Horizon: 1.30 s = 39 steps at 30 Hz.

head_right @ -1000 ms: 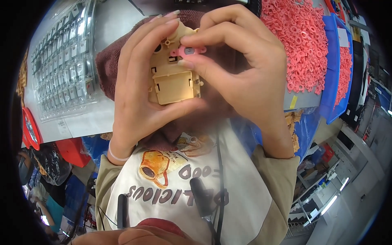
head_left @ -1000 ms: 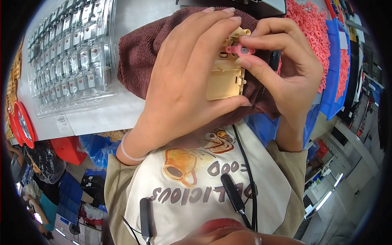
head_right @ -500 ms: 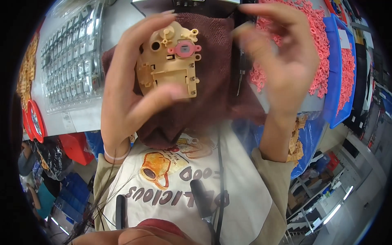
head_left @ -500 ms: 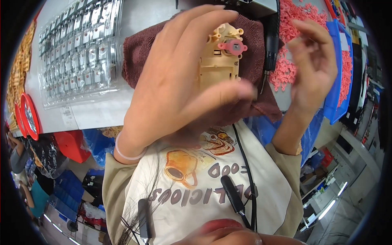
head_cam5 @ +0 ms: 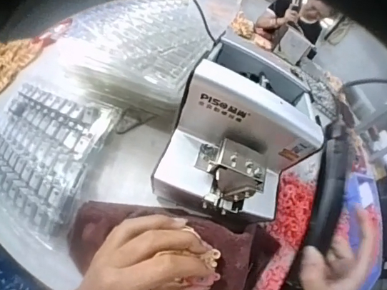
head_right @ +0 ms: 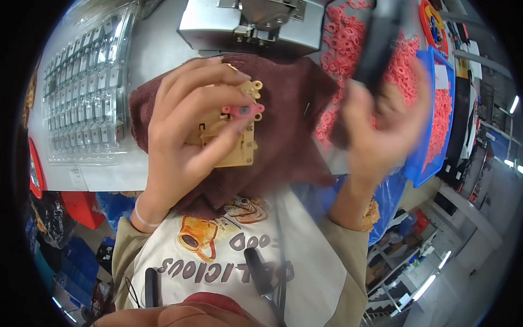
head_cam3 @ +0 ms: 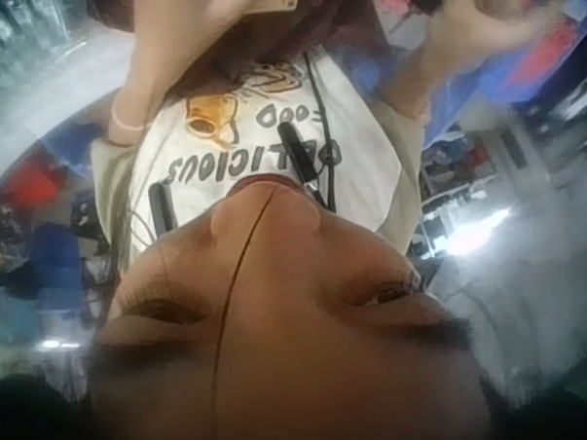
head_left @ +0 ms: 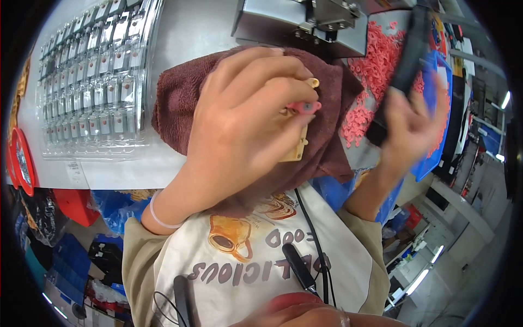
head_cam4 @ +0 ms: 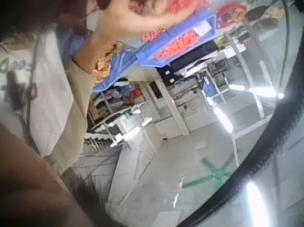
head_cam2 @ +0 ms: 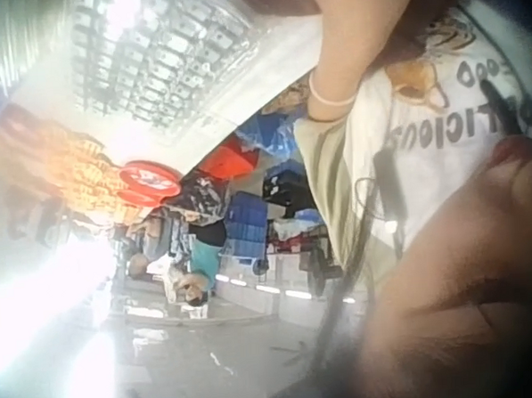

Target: The person assembles yellow plastic parts and pink plastic rings by hand, sorting them from a blue bin and joining them with an electric screwdriver.

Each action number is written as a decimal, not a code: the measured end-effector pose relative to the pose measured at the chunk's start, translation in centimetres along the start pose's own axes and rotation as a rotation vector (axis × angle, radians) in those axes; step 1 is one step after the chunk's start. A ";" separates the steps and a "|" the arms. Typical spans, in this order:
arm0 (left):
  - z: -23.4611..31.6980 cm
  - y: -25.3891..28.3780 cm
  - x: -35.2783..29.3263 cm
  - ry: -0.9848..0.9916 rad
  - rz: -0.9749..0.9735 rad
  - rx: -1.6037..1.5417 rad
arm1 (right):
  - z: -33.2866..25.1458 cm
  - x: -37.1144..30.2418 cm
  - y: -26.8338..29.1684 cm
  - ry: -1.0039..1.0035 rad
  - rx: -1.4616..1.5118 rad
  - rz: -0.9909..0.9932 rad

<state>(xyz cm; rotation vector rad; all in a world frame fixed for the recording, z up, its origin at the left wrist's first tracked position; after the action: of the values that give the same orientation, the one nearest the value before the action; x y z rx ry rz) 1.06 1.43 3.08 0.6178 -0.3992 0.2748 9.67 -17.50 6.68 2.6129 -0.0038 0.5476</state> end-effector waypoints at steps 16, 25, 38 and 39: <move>-0.7 -0.4 -0.5 0.066 0.086 -0.118 | -4.6 10.1 -6.5 0.085 0.979 -0.493; -0.8 -0.3 -0.8 0.100 0.080 -0.136 | -4.1 8.6 -8.6 0.142 0.946 -0.448; -0.8 -0.6 -0.8 0.050 0.131 -0.137 | -2.7 8.4 -6.7 0.256 0.938 -0.318; -0.8 -0.6 -0.8 0.048 0.128 -0.139 | -2.5 8.6 -6.3 0.261 0.936 -0.316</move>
<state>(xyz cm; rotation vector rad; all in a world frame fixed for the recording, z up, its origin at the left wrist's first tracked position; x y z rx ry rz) 0.80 1.33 1.87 0.4492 -0.4090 0.3802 17.24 -9.97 9.12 3.2722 0.9385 0.9274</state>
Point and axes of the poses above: each hand's wrist, its own x-axis towards the middle knuckle, its own y-axis out of the back of the hand, z = x × y, the point moved 2 cm from there along x, towards the middle knuckle, and after that the axes turned 5 degrees about x, right-handed, at the moved point
